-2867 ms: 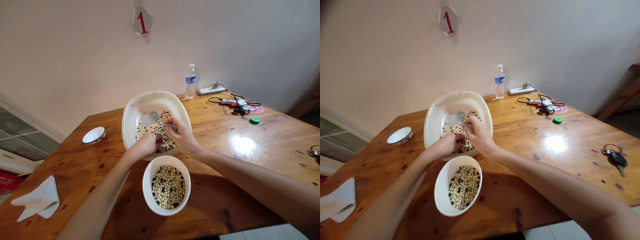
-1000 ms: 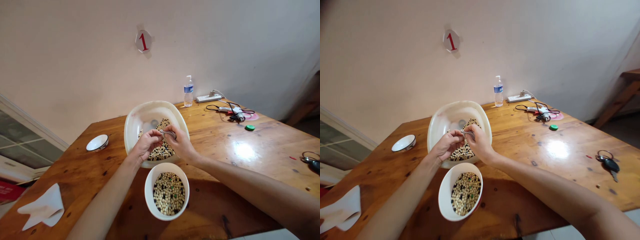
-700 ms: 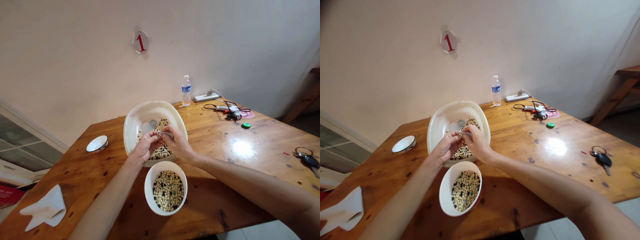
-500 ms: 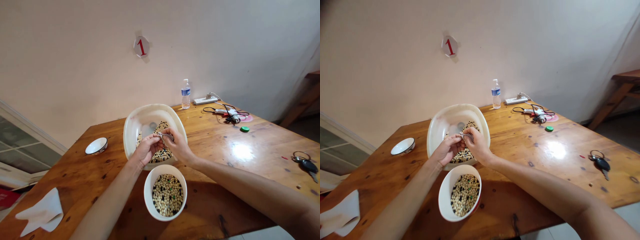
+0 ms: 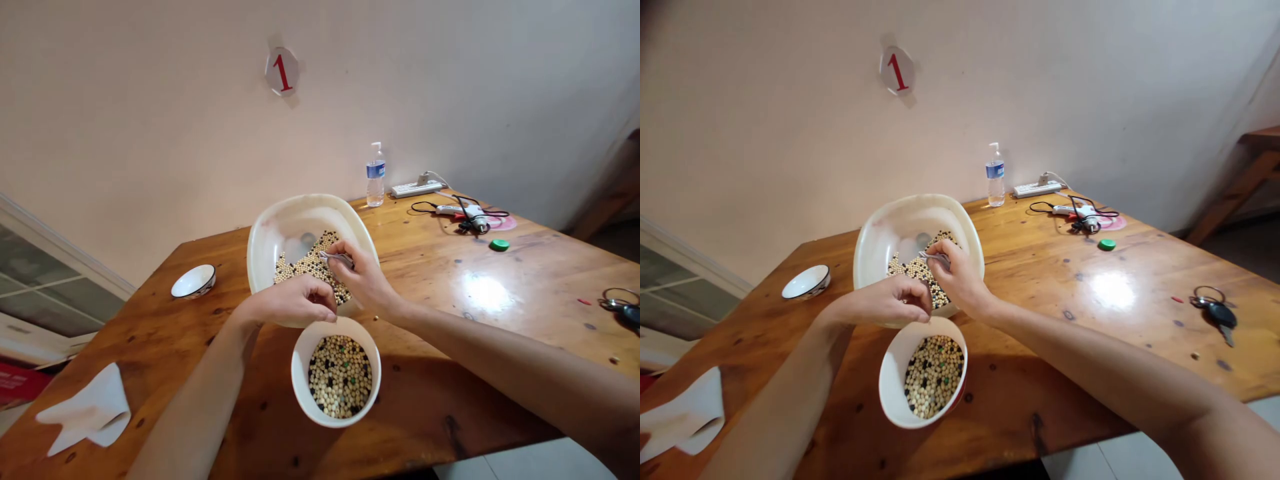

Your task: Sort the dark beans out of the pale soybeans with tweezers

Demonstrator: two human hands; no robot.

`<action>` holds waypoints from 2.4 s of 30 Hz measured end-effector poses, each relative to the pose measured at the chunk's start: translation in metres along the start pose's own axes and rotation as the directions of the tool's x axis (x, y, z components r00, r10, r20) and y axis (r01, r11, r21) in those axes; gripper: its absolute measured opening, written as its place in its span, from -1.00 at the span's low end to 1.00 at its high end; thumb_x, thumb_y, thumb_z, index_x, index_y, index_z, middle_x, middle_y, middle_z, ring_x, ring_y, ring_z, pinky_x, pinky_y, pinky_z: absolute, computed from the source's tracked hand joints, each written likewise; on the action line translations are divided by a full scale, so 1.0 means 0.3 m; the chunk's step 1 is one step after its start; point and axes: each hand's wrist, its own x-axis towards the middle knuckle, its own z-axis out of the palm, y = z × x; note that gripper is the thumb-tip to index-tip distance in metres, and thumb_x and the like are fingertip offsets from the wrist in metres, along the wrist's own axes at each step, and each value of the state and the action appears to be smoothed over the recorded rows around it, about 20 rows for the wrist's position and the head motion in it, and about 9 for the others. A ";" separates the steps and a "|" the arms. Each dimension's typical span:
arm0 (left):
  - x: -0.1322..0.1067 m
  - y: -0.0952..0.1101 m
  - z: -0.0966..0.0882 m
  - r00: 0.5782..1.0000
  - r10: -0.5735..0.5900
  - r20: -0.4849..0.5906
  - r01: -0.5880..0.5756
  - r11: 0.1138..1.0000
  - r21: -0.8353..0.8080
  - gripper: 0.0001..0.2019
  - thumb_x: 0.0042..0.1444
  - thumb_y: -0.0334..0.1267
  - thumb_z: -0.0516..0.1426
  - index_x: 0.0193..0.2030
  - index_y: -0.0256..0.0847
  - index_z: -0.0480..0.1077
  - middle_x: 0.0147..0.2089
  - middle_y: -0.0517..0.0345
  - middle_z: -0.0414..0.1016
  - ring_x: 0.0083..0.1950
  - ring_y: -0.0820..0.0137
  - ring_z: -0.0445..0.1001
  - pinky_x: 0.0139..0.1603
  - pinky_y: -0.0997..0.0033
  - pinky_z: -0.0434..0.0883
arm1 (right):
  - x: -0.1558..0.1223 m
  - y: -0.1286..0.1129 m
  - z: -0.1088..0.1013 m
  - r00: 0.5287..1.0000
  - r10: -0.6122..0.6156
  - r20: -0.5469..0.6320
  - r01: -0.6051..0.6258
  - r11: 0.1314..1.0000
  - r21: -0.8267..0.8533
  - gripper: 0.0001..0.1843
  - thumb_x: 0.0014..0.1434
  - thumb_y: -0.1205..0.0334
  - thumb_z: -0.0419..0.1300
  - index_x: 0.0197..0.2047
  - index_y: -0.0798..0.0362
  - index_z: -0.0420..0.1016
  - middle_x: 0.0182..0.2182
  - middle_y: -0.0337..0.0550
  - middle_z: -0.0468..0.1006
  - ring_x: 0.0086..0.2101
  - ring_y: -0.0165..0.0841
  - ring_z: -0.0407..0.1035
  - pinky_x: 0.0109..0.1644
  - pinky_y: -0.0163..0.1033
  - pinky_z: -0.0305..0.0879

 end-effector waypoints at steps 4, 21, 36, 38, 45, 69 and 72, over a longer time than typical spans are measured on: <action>0.028 -0.034 0.004 0.979 -0.076 -0.187 0.109 0.979 0.170 -0.84 -0.07 -0.42 0.03 -0.41 -0.28 0.44 -0.38 0.14 0.51 -0.34 0.44 0.39 -0.32 0.48 0.26 | -0.007 -0.015 0.002 0.999 0.046 0.019 -0.046 0.999 -0.001 -0.85 0.03 0.35 0.06 -0.28 0.06 0.35 -0.45 -0.27 0.34 -0.42 -0.43 0.21 -0.35 -0.28 0.17; 0.092 -0.144 0.070 0.897 -0.039 -0.441 0.190 0.934 0.303 -0.85 -0.16 -0.48 0.04 -0.65 -0.22 0.28 -0.59 0.20 0.33 -0.48 0.44 0.24 -0.42 0.43 0.11 | -0.097 0.007 0.017 0.983 -0.089 -0.159 0.075 0.993 -0.089 -0.84 0.16 0.31 0.08 -0.18 0.00 0.41 -0.37 -0.20 0.49 -0.35 -0.36 0.36 -0.30 -0.25 0.30; 0.094 -0.047 0.095 0.924 -0.134 -0.358 -0.139 0.756 -0.640 -0.95 0.00 -0.40 0.03 -0.45 -0.23 0.27 -0.54 0.22 0.33 -0.53 0.53 0.32 -0.50 0.54 0.24 | -0.125 0.016 0.007 0.966 -0.199 -0.163 0.160 0.962 -0.223 -0.92 0.17 0.36 0.09 -0.26 0.00 0.35 -0.36 -0.22 0.46 -0.34 -0.38 0.36 -0.27 -0.26 0.29; 0.086 -0.044 0.087 0.926 -0.124 -0.357 -0.118 0.804 -0.584 -0.92 -0.01 -0.40 0.01 -0.48 -0.23 0.26 -0.54 0.23 0.31 -0.53 0.53 0.30 -0.51 0.53 0.22 | -0.128 0.018 0.008 0.972 -0.167 -0.164 0.132 0.970 -0.204 -0.93 0.18 0.34 0.10 -0.25 0.00 0.35 -0.36 -0.21 0.46 -0.34 -0.38 0.36 -0.27 -0.25 0.29; -0.003 -0.009 0.006 0.998 0.013 -0.069 -0.031 0.966 -0.258 -0.88 -0.03 -0.31 0.11 -0.54 -0.24 0.36 -0.53 0.22 0.36 -0.48 0.51 0.27 -0.42 0.49 0.20 | -0.130 0.025 0.007 0.969 -0.100 -0.226 0.078 0.992 -0.101 -0.94 0.20 0.25 0.10 -0.22 -0.02 0.34 -0.37 -0.22 0.45 -0.34 -0.36 0.35 -0.32 -0.24 0.28; 0.094 -0.156 0.067 0.926 -0.076 -0.371 0.212 0.915 0.342 -0.90 -0.20 -0.46 0.04 -0.61 -0.22 0.31 -0.56 0.19 0.34 -0.48 0.43 0.22 -0.46 0.42 0.02 | -0.137 0.020 0.014 0.979 -0.149 -0.139 0.127 0.980 -0.156 -0.95 0.18 0.30 0.11 -0.25 0.00 0.35 -0.35 -0.21 0.46 -0.35 -0.37 0.35 -0.33 -0.26 0.26; 0.092 -0.142 0.063 0.931 -0.069 -0.360 0.193 0.926 0.323 -0.91 -0.17 -0.44 0.04 -0.60 -0.22 0.30 -0.55 0.18 0.35 -0.47 0.42 0.25 -0.45 0.43 0.05 | -0.136 0.021 0.014 0.979 -0.154 -0.131 0.134 0.979 -0.154 -0.96 0.18 0.31 0.10 -0.26 0.00 0.35 -0.36 -0.21 0.46 -0.35 -0.37 0.35 -0.32 -0.27 0.25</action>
